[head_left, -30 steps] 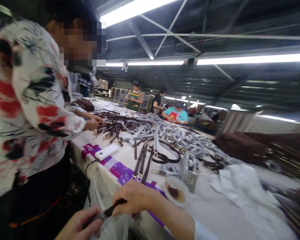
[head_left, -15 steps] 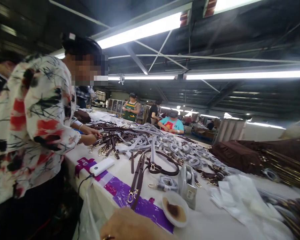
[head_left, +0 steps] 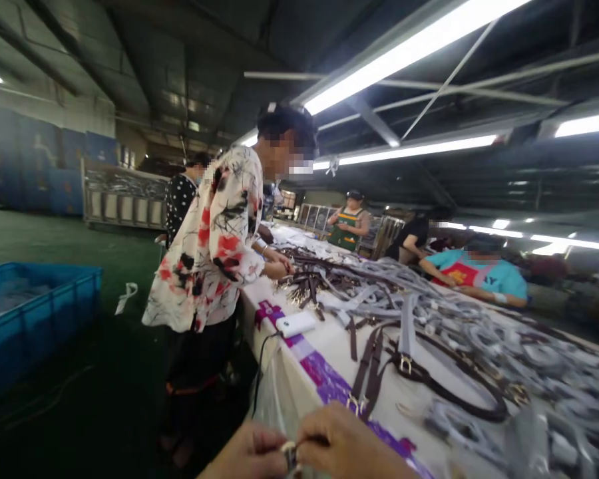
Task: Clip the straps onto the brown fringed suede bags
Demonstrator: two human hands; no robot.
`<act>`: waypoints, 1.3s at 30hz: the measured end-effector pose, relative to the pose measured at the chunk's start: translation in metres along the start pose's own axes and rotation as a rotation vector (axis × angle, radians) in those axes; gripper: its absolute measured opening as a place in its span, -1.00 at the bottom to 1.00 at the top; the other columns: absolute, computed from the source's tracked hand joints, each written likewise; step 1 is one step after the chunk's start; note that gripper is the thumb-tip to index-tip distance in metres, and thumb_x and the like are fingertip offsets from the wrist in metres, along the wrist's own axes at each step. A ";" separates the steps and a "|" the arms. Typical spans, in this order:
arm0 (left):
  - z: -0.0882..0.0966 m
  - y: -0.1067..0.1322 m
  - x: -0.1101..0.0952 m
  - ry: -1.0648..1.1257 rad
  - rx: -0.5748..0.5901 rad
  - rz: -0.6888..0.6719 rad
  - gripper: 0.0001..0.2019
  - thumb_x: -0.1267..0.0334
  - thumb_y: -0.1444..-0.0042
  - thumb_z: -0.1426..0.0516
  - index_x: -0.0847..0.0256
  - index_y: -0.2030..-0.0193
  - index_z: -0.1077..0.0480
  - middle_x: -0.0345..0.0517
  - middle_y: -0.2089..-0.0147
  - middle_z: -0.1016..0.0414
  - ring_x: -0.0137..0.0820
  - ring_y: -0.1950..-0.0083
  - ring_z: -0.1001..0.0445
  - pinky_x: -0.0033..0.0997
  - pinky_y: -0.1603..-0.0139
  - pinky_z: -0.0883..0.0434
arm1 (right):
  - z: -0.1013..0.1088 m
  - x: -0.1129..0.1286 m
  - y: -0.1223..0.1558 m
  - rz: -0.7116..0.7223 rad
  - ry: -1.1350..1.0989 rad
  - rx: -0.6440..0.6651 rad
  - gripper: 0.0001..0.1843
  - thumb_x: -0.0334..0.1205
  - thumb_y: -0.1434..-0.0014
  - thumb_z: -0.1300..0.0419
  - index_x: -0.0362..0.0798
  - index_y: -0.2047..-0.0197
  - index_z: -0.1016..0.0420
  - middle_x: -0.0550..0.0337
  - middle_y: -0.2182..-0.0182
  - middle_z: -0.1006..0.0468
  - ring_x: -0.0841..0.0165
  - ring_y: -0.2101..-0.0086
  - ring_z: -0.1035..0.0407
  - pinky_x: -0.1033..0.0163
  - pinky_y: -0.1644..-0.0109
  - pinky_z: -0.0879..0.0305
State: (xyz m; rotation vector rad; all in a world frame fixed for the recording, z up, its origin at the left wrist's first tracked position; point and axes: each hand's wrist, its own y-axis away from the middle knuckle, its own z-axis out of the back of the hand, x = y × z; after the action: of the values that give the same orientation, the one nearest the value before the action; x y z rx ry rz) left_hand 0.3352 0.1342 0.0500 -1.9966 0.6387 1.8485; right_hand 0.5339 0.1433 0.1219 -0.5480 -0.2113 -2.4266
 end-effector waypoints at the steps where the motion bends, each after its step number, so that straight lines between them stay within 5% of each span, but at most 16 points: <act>1: -0.004 0.002 0.000 0.039 0.008 -0.005 -0.58 -0.08 0.06 -0.32 0.31 0.33 -0.61 -0.14 0.53 -0.42 -0.50 0.53 -0.30 -0.51 0.46 -0.22 | 0.000 0.003 0.001 -0.024 -0.035 -0.019 -0.84 -0.30 -0.15 -0.21 -0.02 0.38 -0.63 0.35 0.62 -0.45 0.52 0.56 -0.25 0.37 0.50 -0.01; 7: -0.002 0.004 -0.006 0.269 0.139 -0.005 -0.40 0.05 0.18 -0.41 0.26 -0.02 -0.47 -0.01 0.20 -0.56 -0.37 0.30 -0.52 -0.42 0.23 -0.37 | 0.014 0.012 0.006 -0.022 -0.030 -0.090 -0.83 -0.32 -0.11 -0.18 -0.03 0.43 -0.61 0.34 0.62 -0.44 0.51 0.54 -0.22 0.36 0.43 0.02; 10: 0.004 0.007 -0.004 0.184 0.136 0.021 -0.49 0.04 0.15 -0.39 0.30 0.10 -0.46 -0.03 0.21 -0.56 -0.38 0.30 -0.51 -0.42 0.23 -0.39 | 0.021 0.012 0.010 -0.039 0.031 -0.152 -0.81 -0.29 -0.15 -0.16 -0.01 0.42 -0.59 0.32 0.58 -0.47 0.48 0.52 -0.25 0.34 0.40 0.00; 15: 0.006 0.007 -0.002 -0.010 0.051 0.047 -0.58 -0.10 -0.03 -0.24 0.31 0.38 -0.39 -0.11 0.40 -0.51 -0.55 0.52 -0.36 -0.59 0.51 -0.20 | 0.029 0.012 0.013 -0.140 0.106 -0.204 -0.80 -0.25 -0.17 -0.14 -0.02 0.43 -0.57 0.29 0.56 -0.48 0.45 0.49 -0.27 0.32 0.37 -0.01; 20: 0.005 0.005 -0.004 0.052 0.189 0.116 -0.42 -0.28 -0.04 -0.14 0.34 0.29 -0.43 -0.09 0.50 -0.48 -0.55 0.63 -0.25 -0.56 0.60 -0.10 | 0.034 0.015 0.013 -0.170 0.070 -0.188 -0.78 -0.24 -0.16 -0.15 -0.04 0.47 -0.55 0.32 0.61 -0.41 0.46 0.51 -0.22 0.32 0.39 -0.01; 27: 0.001 -0.001 -0.002 0.068 0.130 0.139 -0.35 -0.33 0.16 -0.26 0.33 0.30 -0.47 -0.12 0.48 -0.45 -0.52 0.52 -0.26 -0.54 0.51 -0.12 | 0.037 0.007 0.014 -0.160 0.030 -0.234 -0.82 -0.29 -0.10 -0.17 -0.08 0.51 -0.52 0.34 0.60 -0.33 0.46 0.48 -0.21 0.32 0.37 -0.03; 31: 0.000 0.004 -0.014 0.062 0.198 0.114 -0.48 -0.21 0.04 -0.25 0.32 0.36 -0.45 -0.09 0.46 -0.47 -0.49 0.53 -0.30 -0.52 0.50 -0.18 | 0.050 0.001 0.017 -0.173 -0.082 -0.233 -0.77 -0.29 -0.09 -0.13 -0.10 0.57 -0.44 0.41 0.67 -0.17 0.51 0.56 -0.07 0.33 0.48 0.07; 39: -0.017 -0.011 -0.006 0.087 0.049 -0.007 -0.83 0.37 0.19 -0.25 0.32 0.36 -0.49 -0.24 0.46 -0.41 -0.53 0.46 -0.27 -0.57 0.43 -0.22 | 0.034 -0.008 0.011 -0.239 -0.212 -0.204 -0.78 -0.25 -0.03 -0.16 -0.11 0.61 -0.39 0.42 0.69 -0.11 0.52 0.58 -0.03 0.34 0.53 0.12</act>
State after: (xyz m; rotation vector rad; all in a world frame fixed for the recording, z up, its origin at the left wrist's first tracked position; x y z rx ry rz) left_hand 0.3553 0.1351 0.0573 -2.0540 0.6939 1.7336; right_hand 0.5580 0.1483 0.1495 -0.9199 -0.1239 -2.6363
